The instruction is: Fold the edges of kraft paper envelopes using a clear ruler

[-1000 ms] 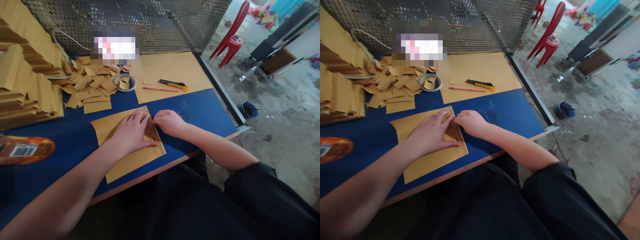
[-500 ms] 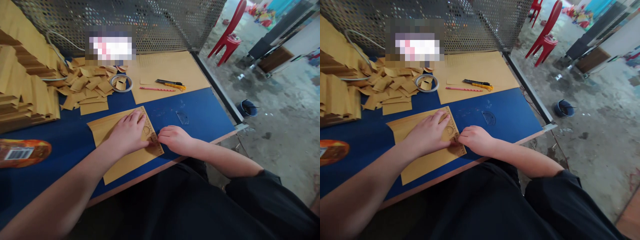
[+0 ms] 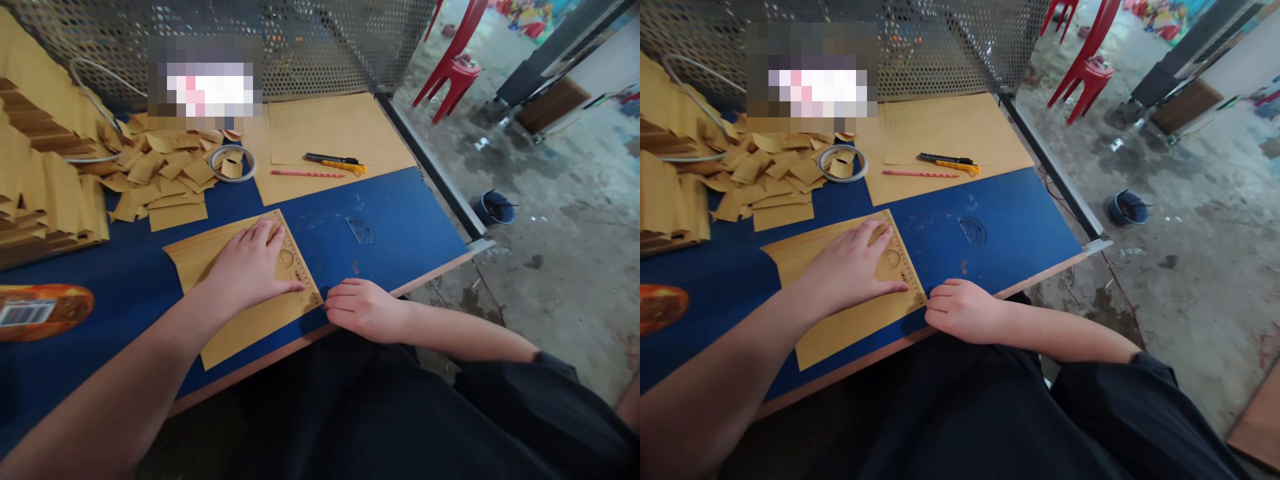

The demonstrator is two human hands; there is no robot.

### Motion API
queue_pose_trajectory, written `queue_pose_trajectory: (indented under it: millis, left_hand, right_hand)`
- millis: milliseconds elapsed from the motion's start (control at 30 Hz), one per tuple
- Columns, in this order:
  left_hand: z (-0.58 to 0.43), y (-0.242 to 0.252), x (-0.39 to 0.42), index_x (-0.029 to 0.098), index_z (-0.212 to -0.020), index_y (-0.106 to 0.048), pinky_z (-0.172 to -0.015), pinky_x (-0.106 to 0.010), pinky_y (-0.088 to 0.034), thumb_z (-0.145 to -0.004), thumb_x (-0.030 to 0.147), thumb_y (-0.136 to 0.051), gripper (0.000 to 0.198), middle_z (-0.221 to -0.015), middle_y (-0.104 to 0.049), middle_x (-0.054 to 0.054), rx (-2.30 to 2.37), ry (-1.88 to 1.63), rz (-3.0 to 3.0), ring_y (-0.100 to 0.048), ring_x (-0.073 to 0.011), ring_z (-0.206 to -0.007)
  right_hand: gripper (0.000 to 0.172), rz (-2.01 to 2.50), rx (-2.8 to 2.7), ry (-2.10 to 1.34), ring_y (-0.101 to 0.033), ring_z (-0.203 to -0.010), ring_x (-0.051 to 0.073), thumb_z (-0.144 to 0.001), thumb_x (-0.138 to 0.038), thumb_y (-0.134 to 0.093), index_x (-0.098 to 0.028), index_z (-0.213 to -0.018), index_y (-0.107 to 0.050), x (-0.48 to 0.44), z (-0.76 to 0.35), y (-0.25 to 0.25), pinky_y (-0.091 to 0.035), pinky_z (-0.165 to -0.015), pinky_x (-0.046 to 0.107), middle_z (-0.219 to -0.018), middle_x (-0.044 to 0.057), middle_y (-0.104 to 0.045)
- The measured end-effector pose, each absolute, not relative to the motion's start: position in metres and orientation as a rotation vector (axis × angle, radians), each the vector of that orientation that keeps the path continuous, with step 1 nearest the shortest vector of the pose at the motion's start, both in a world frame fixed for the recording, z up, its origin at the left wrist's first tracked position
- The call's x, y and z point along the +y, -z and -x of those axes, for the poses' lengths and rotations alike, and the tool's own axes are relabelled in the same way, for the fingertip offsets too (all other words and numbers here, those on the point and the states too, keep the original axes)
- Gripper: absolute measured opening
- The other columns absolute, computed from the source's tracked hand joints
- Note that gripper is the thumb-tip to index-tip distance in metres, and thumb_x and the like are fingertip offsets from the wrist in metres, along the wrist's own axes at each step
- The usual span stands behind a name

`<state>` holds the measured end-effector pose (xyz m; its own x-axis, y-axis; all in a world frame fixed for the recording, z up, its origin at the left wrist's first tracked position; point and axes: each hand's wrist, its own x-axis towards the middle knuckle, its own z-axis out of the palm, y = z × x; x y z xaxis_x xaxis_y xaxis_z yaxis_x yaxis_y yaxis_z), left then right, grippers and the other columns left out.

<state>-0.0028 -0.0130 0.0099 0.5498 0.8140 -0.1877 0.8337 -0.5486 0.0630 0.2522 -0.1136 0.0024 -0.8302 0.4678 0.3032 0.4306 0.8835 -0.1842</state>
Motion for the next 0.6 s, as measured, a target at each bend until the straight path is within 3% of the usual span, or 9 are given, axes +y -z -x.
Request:
queue_pose_trajectory:
  millis: [200,367,467,600]
  left_hand:
    - [0.001,-0.013,-0.013,0.001,-0.167,-0.042,-0.135,-0.051,-0.033,-0.079,0.079,-0.079,0.123,-0.176,-0.037,-0.030,1.416,0.229,-2.616,-0.043,-0.0480,-0.160]
    - [0.009,-0.018,-0.011,0.010,-0.168,-0.043,-0.133,-0.056,-0.038,-0.080,0.075,-0.080,0.116,-0.177,-0.037,-0.028,1.404,0.261,-2.559,-0.043,-0.0485,-0.161]
    - [0.018,-0.016,-0.009,0.012,-0.167,-0.045,-0.130,-0.061,-0.042,-0.079,0.073,-0.082,0.114,-0.178,-0.035,-0.030,1.391,0.243,-2.547,-0.044,-0.0518,-0.159]
    - [0.030,-0.009,-0.009,0.009,-0.168,-0.042,-0.134,-0.055,-0.038,-0.077,0.078,-0.080,0.121,-0.178,-0.034,-0.028,1.419,0.238,-2.522,-0.040,-0.0483,-0.163]
  right_hand:
    - [0.029,0.707,-2.581,-0.304,-0.075,-0.093,0.017,-0.108,-0.006,-0.047,-0.018,-0.099,-0.071,-0.108,-0.260,-0.005,-0.055,-0.087,0.032,-0.101,0.006,-0.083]
    - [0.013,1.118,-2.297,-0.588,-0.076,-0.090,0.017,-0.104,-0.015,-0.063,-0.019,-0.115,-0.070,-0.056,-0.262,-0.011,-0.054,-0.082,0.028,-0.104,0.006,-0.082]
    - [0.021,1.215,-2.231,-0.690,-0.074,-0.087,0.017,-0.094,-0.007,-0.064,-0.016,-0.113,-0.069,-0.008,-0.262,-0.012,-0.053,-0.084,0.028,-0.096,0.004,-0.080]
    - [0.030,1.398,-2.287,-0.546,-0.072,-0.094,0.021,-0.088,-0.004,-0.066,-0.013,-0.115,-0.072,0.042,-0.265,-0.011,-0.051,-0.087,0.033,-0.106,0.009,-0.080]
